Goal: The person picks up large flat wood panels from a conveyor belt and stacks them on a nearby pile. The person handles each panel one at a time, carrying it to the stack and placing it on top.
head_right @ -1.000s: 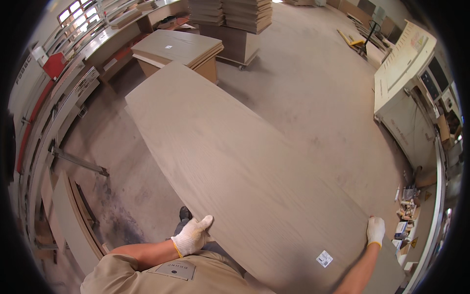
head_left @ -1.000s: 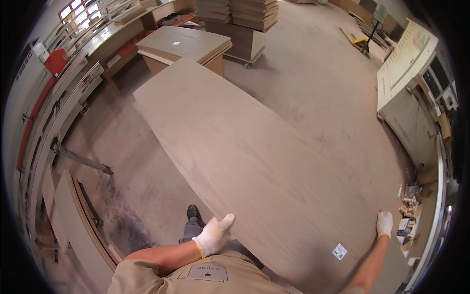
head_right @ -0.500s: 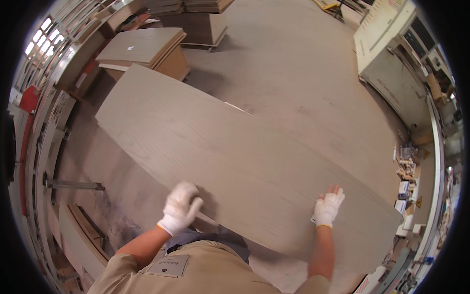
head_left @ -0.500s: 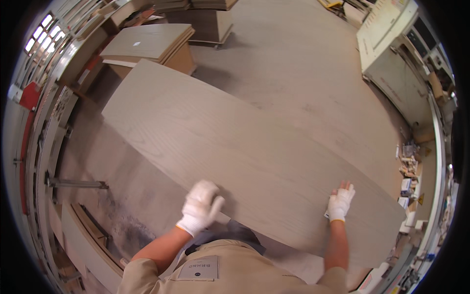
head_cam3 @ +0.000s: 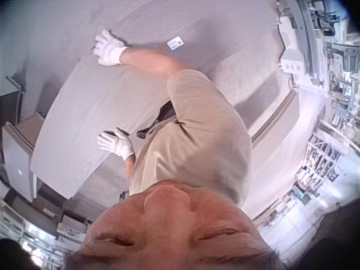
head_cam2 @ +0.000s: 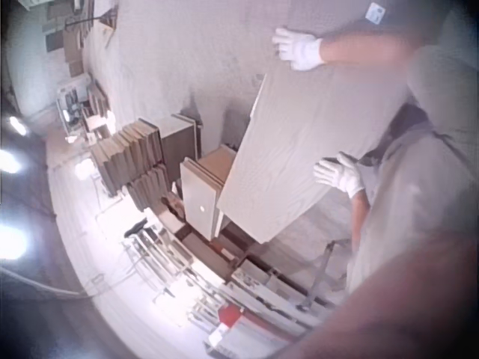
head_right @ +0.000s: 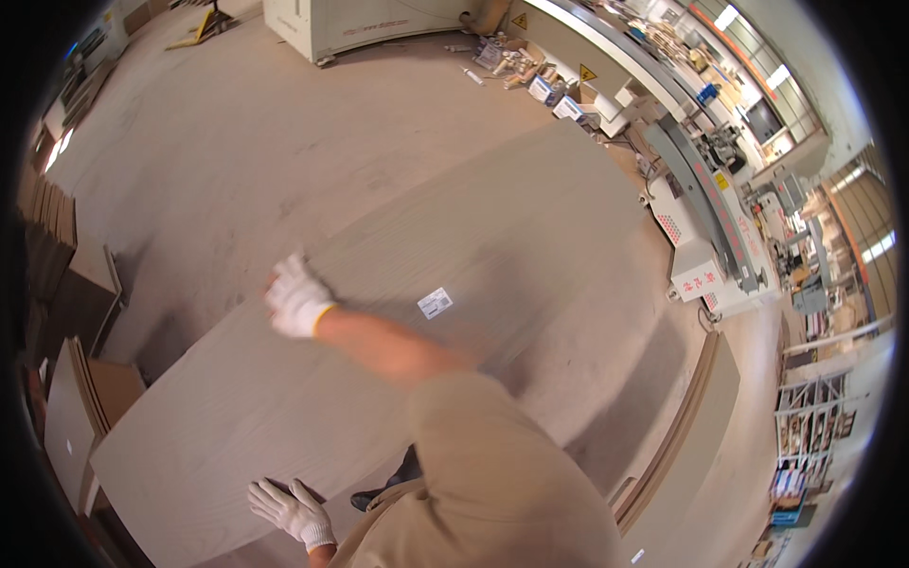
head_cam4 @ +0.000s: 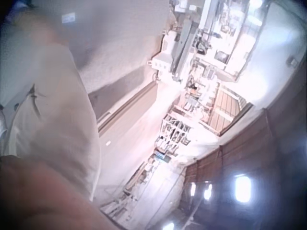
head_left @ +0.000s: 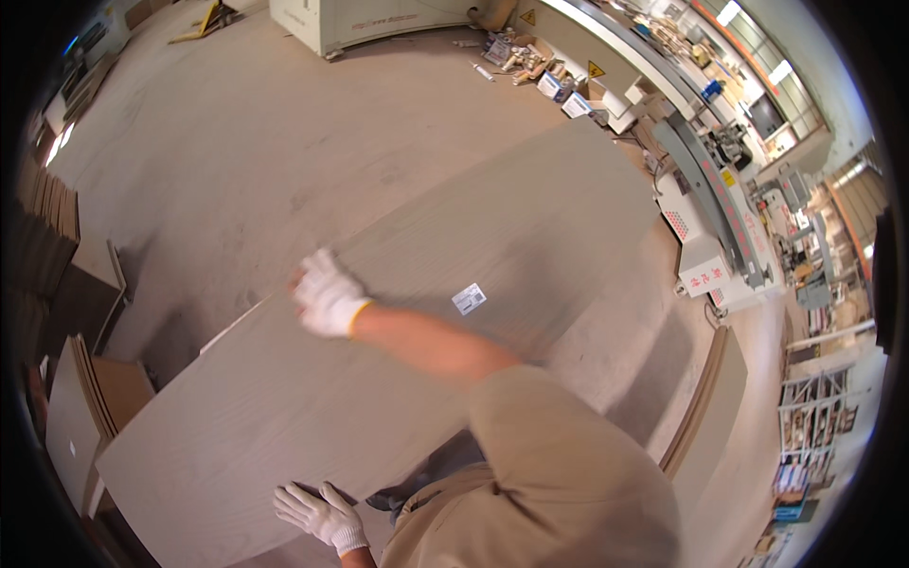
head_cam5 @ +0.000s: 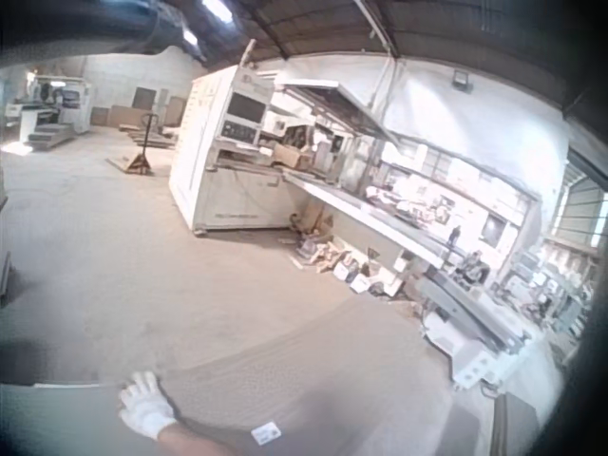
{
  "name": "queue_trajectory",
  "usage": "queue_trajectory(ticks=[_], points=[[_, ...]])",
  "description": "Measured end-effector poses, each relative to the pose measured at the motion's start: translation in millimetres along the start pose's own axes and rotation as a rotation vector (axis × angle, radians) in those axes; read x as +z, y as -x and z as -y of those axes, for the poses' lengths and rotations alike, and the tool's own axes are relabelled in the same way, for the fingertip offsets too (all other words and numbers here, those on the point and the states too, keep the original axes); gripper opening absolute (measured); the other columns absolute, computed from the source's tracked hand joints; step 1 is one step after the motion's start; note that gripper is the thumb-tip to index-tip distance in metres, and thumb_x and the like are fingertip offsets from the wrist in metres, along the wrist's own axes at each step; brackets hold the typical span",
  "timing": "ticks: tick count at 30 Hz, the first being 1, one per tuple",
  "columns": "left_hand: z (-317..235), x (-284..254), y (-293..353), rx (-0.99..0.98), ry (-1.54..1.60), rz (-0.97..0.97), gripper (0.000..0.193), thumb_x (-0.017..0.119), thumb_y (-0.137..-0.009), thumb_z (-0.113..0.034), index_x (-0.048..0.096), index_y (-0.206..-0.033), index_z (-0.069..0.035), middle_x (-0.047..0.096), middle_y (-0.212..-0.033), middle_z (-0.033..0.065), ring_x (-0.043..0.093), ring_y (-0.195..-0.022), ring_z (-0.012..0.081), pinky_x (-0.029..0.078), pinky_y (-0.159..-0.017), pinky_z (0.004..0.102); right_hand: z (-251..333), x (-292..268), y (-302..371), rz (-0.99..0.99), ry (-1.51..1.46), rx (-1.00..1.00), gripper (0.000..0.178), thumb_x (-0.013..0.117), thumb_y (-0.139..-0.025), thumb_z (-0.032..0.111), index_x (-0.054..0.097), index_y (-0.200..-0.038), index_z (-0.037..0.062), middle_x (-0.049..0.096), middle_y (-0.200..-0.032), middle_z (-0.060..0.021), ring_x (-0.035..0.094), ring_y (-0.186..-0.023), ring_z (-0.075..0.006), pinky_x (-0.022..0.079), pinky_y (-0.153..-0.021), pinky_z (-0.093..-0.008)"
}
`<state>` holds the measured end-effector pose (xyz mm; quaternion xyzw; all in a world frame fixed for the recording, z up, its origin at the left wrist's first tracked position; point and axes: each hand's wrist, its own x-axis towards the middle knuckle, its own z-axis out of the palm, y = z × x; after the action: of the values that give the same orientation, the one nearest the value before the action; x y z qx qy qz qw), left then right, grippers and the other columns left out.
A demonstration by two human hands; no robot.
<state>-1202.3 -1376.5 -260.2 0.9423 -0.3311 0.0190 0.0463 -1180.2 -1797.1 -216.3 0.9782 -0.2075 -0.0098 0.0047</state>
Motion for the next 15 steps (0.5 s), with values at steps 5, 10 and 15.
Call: queue_trajectory(ticks=[5, 10, 15], points=[[8, -16, 3, 0.178, 0.018, 0.057, 0.089, 0.060, -0.096, -0.050, 0.028, -0.155, 0.009, 0.023, -0.162, 0.0387, 0.017, -0.152, 0.0567, 0.012, -0.124, 0.0676, 65, -2, -37, 0.090, -0.190, -0.010, 0.051, 0.048, -0.101, 0.041, 0.064, -0.136, 0.0069, 0.059, -0.145, -0.0105, 0.045, -0.139, -0.0269, 0.022, -0.121, -0.0469], [-15, -40, -11, 0.429, 0.172, 0.239, 0.115, 0.088, -0.057, -0.063, 0.044, -0.137, 0.007, 0.044, -0.147, 0.0345, 0.036, -0.141, 0.0571, 0.022, -0.120, 0.0716, 60, 11, -40, 0.041, -0.218, -0.046, 0.052, 0.048, -0.102, 0.042, 0.064, -0.136, 0.0057, 0.059, -0.145, -0.0099, 0.044, -0.140, -0.0248, 0.023, -0.120, -0.0462], [-77, -37, -40, 0.661, 0.173, 0.208, 0.107, 0.089, -0.057, -0.058, 0.048, -0.134, 0.004, 0.050, -0.139, 0.0264, 0.042, -0.134, 0.0513, 0.028, -0.117, 0.0682, 63, 9, -43, 0.077, -0.196, -0.082, 0.052, 0.047, -0.102, 0.042, 0.064, -0.135, 0.0059, 0.059, -0.145, -0.0100, 0.046, -0.138, -0.0234, 0.024, -0.120, -0.0455]])
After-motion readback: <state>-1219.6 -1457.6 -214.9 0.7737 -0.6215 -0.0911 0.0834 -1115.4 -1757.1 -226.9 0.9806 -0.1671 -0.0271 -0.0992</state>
